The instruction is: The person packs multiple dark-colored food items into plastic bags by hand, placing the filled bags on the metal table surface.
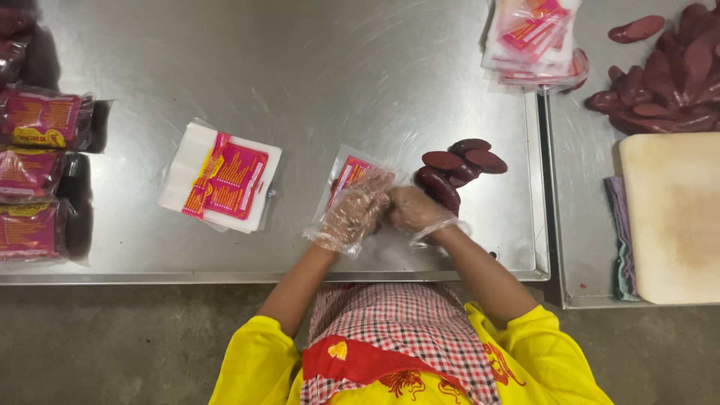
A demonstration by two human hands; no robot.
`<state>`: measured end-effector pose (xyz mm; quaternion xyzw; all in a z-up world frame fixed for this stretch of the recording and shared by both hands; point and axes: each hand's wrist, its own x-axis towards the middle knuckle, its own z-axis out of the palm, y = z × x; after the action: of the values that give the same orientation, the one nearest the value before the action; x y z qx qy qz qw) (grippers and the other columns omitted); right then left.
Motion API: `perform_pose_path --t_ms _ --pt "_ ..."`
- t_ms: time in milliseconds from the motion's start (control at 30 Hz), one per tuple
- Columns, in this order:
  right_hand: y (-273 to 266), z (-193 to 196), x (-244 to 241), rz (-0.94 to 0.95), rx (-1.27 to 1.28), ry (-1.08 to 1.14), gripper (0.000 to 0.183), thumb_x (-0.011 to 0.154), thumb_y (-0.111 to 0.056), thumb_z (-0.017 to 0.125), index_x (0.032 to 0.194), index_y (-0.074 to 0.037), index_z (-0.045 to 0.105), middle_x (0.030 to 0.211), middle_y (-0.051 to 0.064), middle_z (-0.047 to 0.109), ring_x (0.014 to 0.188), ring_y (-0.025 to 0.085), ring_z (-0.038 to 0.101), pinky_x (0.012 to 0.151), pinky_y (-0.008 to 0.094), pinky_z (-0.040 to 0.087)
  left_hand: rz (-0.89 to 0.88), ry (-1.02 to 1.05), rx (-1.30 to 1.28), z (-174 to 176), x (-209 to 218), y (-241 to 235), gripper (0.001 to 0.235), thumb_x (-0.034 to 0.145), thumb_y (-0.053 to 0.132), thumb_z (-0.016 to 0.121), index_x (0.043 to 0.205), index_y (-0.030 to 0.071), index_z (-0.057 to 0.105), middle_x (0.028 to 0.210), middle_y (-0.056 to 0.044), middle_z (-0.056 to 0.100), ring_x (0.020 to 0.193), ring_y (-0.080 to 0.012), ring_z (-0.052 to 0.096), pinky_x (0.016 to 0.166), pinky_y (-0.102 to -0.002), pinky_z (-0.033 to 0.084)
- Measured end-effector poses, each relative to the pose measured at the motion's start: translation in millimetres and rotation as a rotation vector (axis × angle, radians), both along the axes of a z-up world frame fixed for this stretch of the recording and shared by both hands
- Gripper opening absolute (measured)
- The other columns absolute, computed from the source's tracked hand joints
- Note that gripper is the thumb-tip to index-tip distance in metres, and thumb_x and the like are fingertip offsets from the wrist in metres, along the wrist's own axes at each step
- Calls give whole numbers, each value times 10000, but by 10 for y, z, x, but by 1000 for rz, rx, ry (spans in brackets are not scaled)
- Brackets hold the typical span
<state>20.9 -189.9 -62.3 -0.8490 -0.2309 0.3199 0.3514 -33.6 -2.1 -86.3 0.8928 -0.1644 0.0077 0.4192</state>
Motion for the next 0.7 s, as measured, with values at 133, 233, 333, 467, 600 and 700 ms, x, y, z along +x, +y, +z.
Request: perform_pose_path --t_ms 133,233,333,467,600,700 --pt "-514 343 371 -44 -116 -353 230 932 -287 657 1049 -152 802 1061 105 769 1004 313 690 932 436 526 -1 14 85 56 27 -19 515 1066 304 490 1509 41 477 1582 -175 436 1517 -339 326 1271 -459 194" --pt "-674 628 552 -253 -188 -478 361 1036 -464 592 1084 -160 781 1107 100 751 1079 296 685 1014 434 529 15 1 151 108 -32 -80 542 1047 313 505 1509 32 468 1584 -180 420 1520 -342 305 1268 -469 178" --pt "-586 818 622 -142 -483 -436 382 947 -492 638 1027 -152 794 1119 134 713 1170 329 607 1012 512 458 25 -23 261 206 -51 -201 570 1028 322 519 1510 22 458 1586 -185 404 1522 -344 285 1265 -480 162" --pt "-653 584 559 -19 -442 -568 174 891 -339 717 1031 -298 814 1235 149 597 1209 342 533 1056 554 445 8 -117 543 238 -108 -340 603 993 319 527 1497 -2 448 1583 -204 392 1527 -366 256 1273 -501 138" --pt "-811 307 373 -589 515 -651 119 1053 -142 707 1124 -182 620 1096 21 681 1000 122 719 855 290 656 70 -115 374 100 -103 -313 533 1027 273 506 1494 19 475 1586 -182 412 1534 -339 277 1281 -475 174" --pt "-915 418 16 -452 547 -509 217 995 -34 718 1171 -160 698 1064 34 717 878 121 704 754 219 628 125 -111 152 -4 -141 -226 484 1052 239 490 1492 36 496 1589 -165 428 1540 -319 292 1287 -456 202"
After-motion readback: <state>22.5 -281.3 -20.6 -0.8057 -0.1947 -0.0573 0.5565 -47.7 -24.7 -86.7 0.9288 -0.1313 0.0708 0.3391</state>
